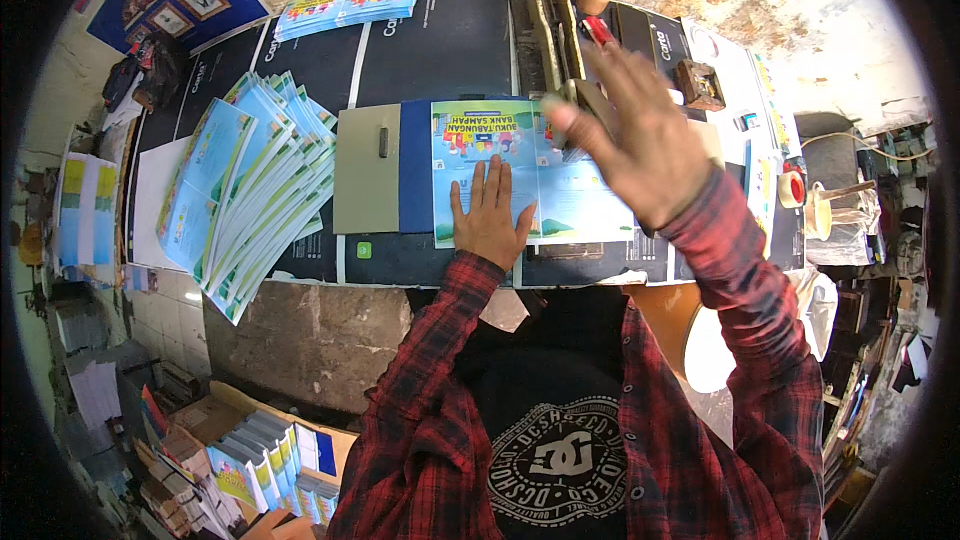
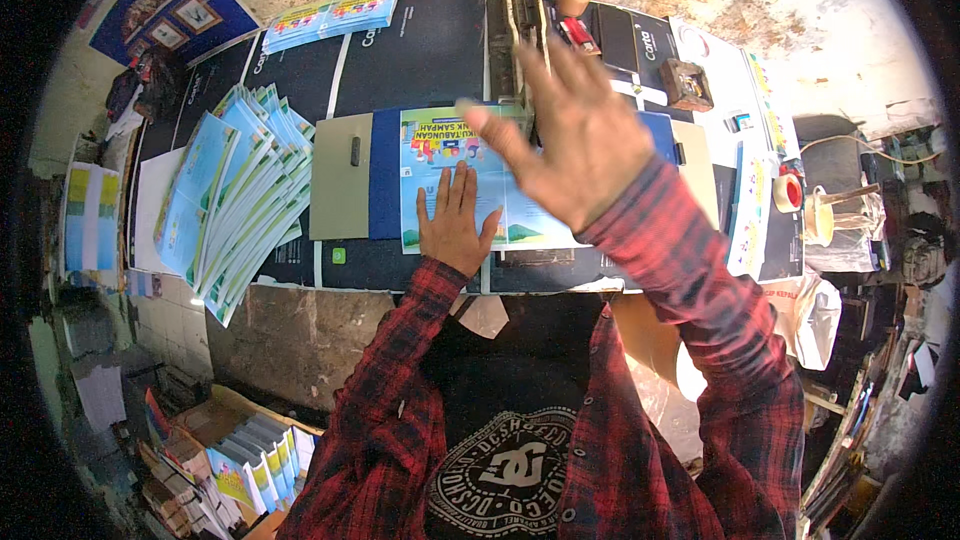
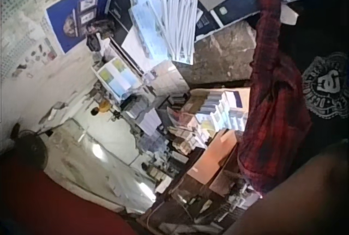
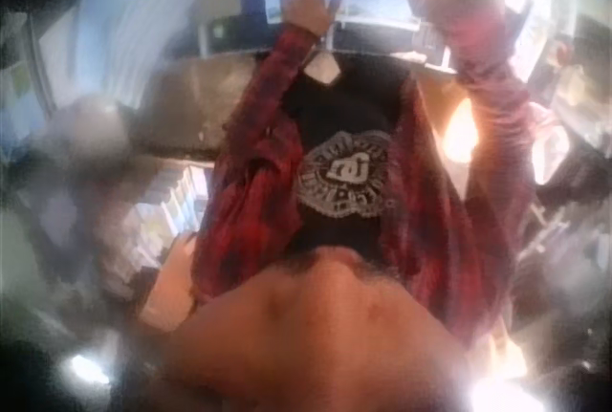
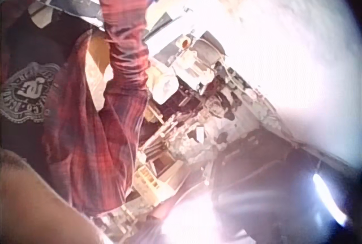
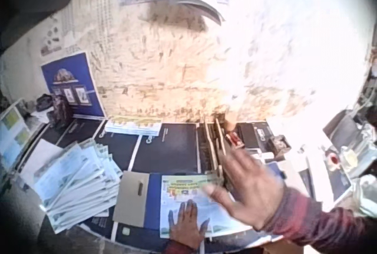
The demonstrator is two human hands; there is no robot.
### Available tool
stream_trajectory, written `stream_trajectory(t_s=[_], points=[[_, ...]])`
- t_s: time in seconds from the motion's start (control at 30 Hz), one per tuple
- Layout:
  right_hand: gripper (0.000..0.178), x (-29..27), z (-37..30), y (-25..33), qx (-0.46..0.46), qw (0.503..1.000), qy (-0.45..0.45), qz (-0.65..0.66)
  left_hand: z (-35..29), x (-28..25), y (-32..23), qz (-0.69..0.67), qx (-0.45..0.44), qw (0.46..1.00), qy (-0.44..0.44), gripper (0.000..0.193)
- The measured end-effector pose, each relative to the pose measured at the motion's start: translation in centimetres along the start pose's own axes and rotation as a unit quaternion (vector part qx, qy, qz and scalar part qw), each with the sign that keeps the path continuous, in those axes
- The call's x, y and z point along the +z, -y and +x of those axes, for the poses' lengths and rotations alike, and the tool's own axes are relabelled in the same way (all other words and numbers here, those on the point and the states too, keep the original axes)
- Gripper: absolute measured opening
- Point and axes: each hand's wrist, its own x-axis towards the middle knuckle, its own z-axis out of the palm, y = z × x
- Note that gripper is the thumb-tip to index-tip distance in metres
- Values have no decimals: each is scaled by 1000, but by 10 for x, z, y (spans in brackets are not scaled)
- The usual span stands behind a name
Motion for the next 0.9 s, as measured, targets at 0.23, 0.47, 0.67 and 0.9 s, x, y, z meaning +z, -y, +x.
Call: stream_trajectory(t_s=[0.23,0.47,0.67,0.9], points=[[86,48,-71,21,59,994,97,-1,-4,0,-1,-26,-3,1000,-11,71],[96,103,-103,27,95,994,47,0,-3,-1,0,-44,0,999,-13,70],[76,11,-45,-7,179,918,115,336,1,-1,2,-28,-5,1000,-13,71],[58,52,-85,-123,357,837,26,413,53,-34,19,-95,76,992,-37,85]])
